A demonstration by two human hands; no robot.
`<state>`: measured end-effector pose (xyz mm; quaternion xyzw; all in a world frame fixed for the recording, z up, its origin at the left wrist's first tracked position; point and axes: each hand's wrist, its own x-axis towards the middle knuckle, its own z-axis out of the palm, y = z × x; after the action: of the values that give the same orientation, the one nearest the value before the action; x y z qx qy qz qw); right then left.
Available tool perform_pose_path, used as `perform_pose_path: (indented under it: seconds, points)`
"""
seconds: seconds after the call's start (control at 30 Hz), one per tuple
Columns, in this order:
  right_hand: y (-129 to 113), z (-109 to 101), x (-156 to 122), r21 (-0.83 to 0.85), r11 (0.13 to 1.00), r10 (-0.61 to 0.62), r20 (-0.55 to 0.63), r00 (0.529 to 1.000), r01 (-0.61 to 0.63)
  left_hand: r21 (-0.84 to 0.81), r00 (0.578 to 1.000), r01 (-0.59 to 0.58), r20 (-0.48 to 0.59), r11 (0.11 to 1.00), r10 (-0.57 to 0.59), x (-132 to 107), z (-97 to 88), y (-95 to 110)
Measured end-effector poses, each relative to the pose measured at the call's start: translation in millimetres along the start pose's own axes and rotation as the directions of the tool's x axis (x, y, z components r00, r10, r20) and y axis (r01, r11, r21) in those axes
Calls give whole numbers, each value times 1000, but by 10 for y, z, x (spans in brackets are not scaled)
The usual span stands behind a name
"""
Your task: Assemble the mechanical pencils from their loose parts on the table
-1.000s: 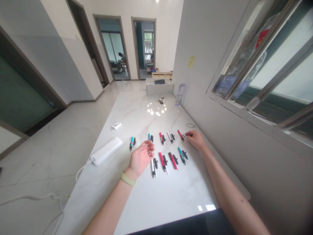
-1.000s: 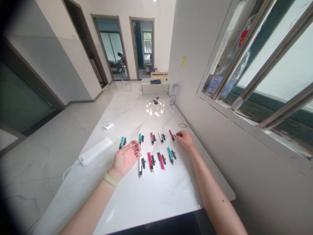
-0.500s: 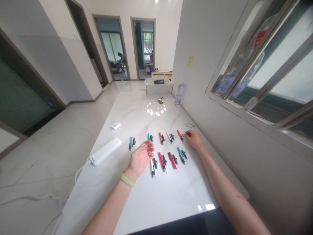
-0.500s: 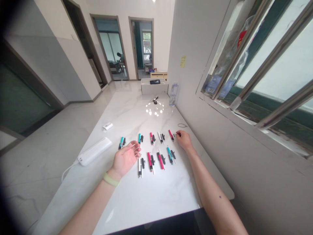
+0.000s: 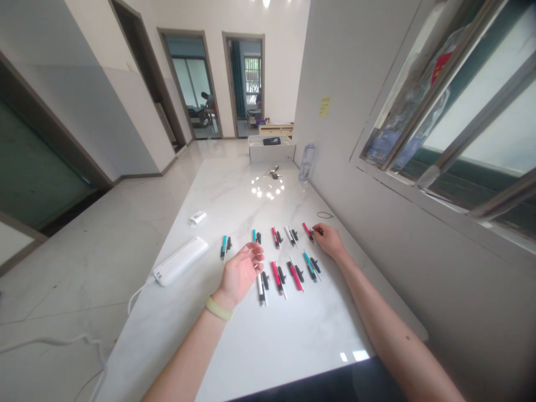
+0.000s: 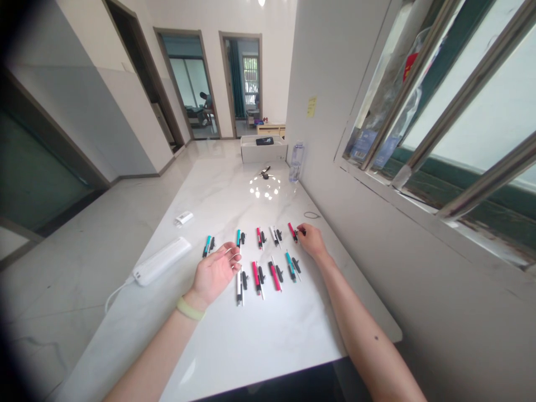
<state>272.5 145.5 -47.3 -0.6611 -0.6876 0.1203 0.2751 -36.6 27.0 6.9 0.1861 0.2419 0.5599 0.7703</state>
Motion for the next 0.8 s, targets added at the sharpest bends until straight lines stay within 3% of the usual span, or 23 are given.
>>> perform_pose_path:
  seconds: [0.5,0.63,0.7,0.8]
  points:
    - [-109,-87,-27,106,994,4,-57,998,2,43,1000,-4,10,999,4,18,-35,-14]
    - [-460,-148,-189,234,972,-23,-56,998,35,262,997,-68,-19,963,76,9,-12,-54]
    - [-748,-148,-355,533,845,-70,51,996,32,462,987,-132,-17,877,157,2,7,-102]
    - [-1179,-116,-647,708,706,-212,202,956,7,686,970,-208,54,697,236,-3,28,-196]
